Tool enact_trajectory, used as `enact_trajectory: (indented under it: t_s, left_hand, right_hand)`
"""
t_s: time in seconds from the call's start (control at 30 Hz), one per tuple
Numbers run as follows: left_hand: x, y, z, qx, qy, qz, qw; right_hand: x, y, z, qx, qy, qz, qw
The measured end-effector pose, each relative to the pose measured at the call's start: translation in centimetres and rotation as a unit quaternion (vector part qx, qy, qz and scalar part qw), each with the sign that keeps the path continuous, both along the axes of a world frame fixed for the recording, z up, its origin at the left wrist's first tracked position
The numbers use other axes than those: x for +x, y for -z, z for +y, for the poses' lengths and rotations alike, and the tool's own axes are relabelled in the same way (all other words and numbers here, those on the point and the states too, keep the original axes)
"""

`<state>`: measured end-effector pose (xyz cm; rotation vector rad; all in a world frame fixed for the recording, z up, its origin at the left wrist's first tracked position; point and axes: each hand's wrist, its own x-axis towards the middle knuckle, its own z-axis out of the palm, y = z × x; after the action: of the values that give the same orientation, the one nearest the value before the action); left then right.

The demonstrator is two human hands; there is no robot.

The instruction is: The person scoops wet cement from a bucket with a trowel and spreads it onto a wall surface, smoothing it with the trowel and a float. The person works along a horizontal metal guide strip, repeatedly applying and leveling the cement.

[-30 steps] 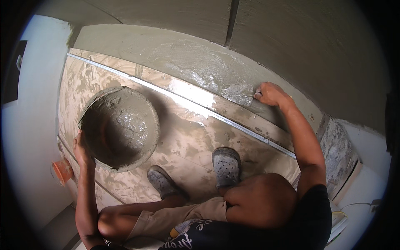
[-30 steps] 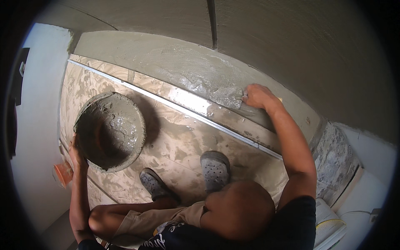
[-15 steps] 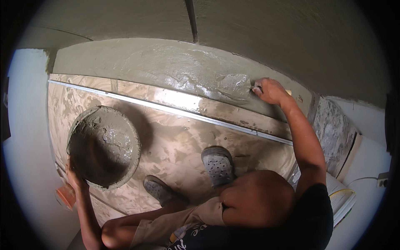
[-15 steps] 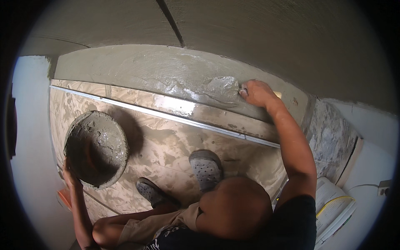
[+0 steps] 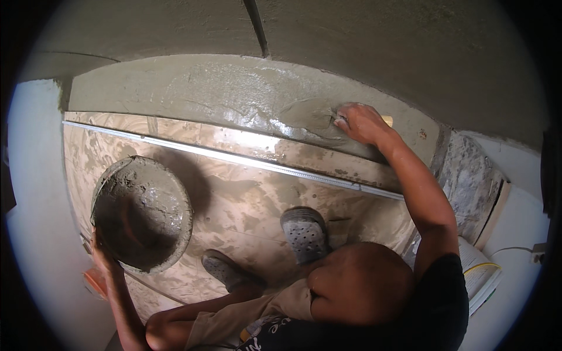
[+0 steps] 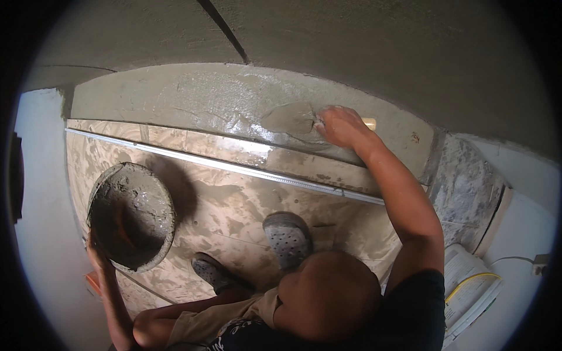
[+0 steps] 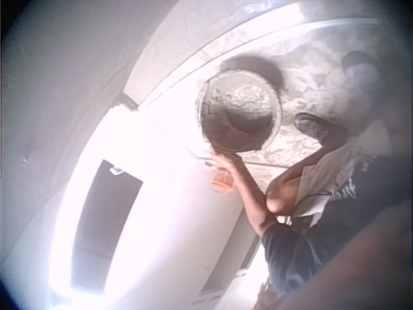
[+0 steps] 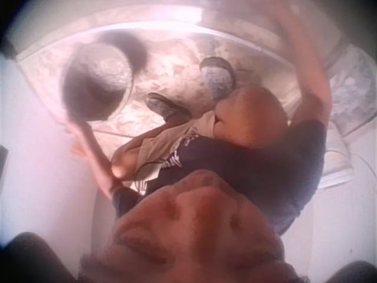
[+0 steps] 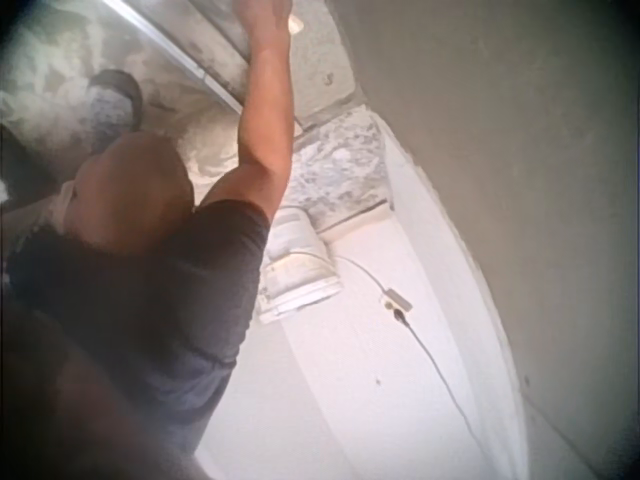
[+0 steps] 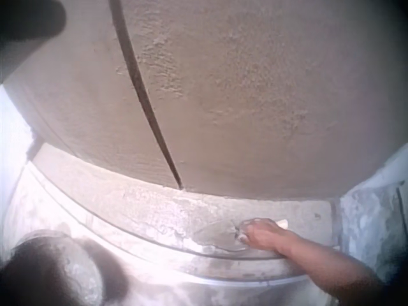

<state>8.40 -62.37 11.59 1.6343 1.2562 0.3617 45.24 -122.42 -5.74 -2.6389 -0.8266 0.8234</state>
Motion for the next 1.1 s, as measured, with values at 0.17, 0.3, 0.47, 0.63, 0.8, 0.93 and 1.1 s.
enact_trajectory:
  t_s: [0.17,0.3,0.47,0.63,0.8,0.93,1.1]
  left_hand:
    - [0.3,0.1,-0.1,-0.018,-0.040,-0.009,0.999]
    - [-0.9,0.3,1.5,0.001,-0.023,0.015,1.000]
    - [-0.8,0.1,1.0,-0.024,0.022,-0.012,0.999]
    - [-1.7,0.9,2.6,-0.035,0.017,-0.026,0.999]
    - [-1.5,0.5,2.3,-0.003,0.079,0.016,0.997]
    - [-1.2,0.4,1.8,0.023,0.108,0.031,0.993]
    - [-1.3,0.3,1.9,-0.002,0.116,0.012,0.993]
  right_hand:
    - [-0.1,0.0,-0.3,-0.012,-0.014,0.012,1.000]
    - [-0.6,0.4,-2.4,-0.021,-0.007,0.031,0.999]
    - [-1.5,-0.5,-4.8,-0.026,0.024,0.068,0.997]
    - [-1.6,-0.8,-7.7,0.011,0.087,0.145,0.986]
    - [-0.7,-1.5,-9.7,0.034,0.184,0.130,0.974]
    - [-0.1,-0.9,-10.9,-0.005,0.151,0.074,0.986]
    - [-1.0,-0.3,-10.9,-0.012,0.137,0.111,0.984]
